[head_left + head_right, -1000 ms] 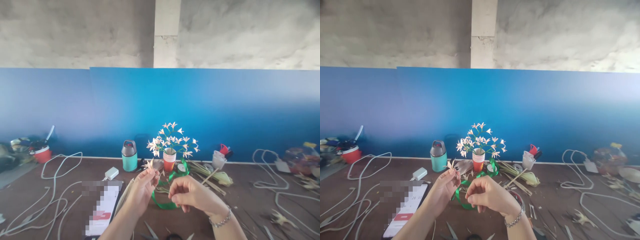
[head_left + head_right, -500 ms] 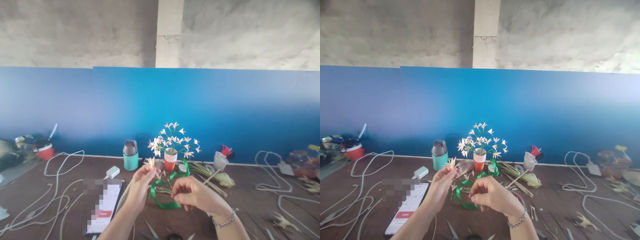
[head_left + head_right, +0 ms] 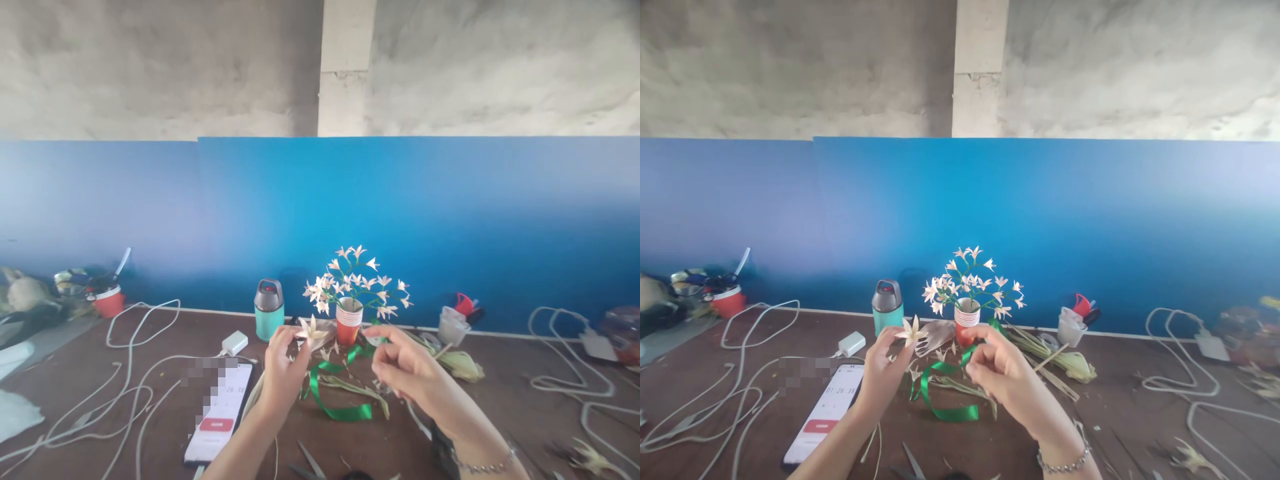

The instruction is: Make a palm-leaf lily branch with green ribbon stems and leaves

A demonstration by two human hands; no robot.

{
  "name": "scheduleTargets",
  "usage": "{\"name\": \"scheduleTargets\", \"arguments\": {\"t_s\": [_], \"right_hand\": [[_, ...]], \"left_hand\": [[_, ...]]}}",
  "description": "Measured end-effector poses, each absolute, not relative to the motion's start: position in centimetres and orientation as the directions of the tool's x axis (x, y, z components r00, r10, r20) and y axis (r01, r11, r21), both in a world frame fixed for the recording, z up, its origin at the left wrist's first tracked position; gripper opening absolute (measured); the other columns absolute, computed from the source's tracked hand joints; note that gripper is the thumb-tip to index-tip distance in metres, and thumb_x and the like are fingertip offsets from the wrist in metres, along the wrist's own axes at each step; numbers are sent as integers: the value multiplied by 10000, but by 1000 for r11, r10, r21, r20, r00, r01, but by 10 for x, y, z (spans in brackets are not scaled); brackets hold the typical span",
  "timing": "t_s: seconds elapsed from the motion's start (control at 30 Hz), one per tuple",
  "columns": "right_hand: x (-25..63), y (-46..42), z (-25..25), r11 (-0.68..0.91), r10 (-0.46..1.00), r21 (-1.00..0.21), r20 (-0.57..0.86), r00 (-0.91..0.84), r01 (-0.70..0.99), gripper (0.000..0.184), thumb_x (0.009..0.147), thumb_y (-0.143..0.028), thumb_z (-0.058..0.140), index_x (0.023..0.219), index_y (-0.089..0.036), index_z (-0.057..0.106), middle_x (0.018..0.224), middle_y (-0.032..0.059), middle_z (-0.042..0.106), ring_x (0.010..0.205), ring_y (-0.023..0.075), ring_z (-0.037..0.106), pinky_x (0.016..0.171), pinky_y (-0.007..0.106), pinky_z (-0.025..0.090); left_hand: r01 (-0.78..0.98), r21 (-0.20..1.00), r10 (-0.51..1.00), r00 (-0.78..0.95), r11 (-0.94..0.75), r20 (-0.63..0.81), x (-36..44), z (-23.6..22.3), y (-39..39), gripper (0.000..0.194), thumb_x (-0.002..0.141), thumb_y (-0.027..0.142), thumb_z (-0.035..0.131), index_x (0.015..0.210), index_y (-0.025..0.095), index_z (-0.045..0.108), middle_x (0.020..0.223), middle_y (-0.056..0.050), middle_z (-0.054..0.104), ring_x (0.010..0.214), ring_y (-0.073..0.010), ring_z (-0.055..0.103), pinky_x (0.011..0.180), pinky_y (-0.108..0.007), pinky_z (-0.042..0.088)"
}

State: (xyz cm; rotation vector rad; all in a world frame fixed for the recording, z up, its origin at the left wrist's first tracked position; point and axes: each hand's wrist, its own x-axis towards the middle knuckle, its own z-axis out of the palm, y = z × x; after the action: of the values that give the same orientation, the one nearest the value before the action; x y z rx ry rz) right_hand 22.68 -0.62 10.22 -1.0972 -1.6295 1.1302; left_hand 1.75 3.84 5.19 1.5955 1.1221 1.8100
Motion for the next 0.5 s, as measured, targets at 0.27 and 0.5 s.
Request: {"name": "scheduleTargets", "arguments": {"t_s": [0.27,0.5], "right_hand": [[225,-6,103,227,964,-951,188,-188,211,263,751,-375,609,931,-184,619,651,-7,510,506,90,411,445,213,349],[222,-1,94,221,951,-940,148,-273,259,191,763,-352,591,837,-180,629,621,-11,504,501,88,414,445,202,354]], "left_hand": [[2,912,901,-159,-409,404,21,53,36,98,687,274,658,728,186,647,711,-21,617,707,-180,544,673,-244,388],[-259,929,964,-83,-265,252,27,63,30,246,613,327,731,578,162,552,508,51,479,487,-78,418,482,-180,311]]}}
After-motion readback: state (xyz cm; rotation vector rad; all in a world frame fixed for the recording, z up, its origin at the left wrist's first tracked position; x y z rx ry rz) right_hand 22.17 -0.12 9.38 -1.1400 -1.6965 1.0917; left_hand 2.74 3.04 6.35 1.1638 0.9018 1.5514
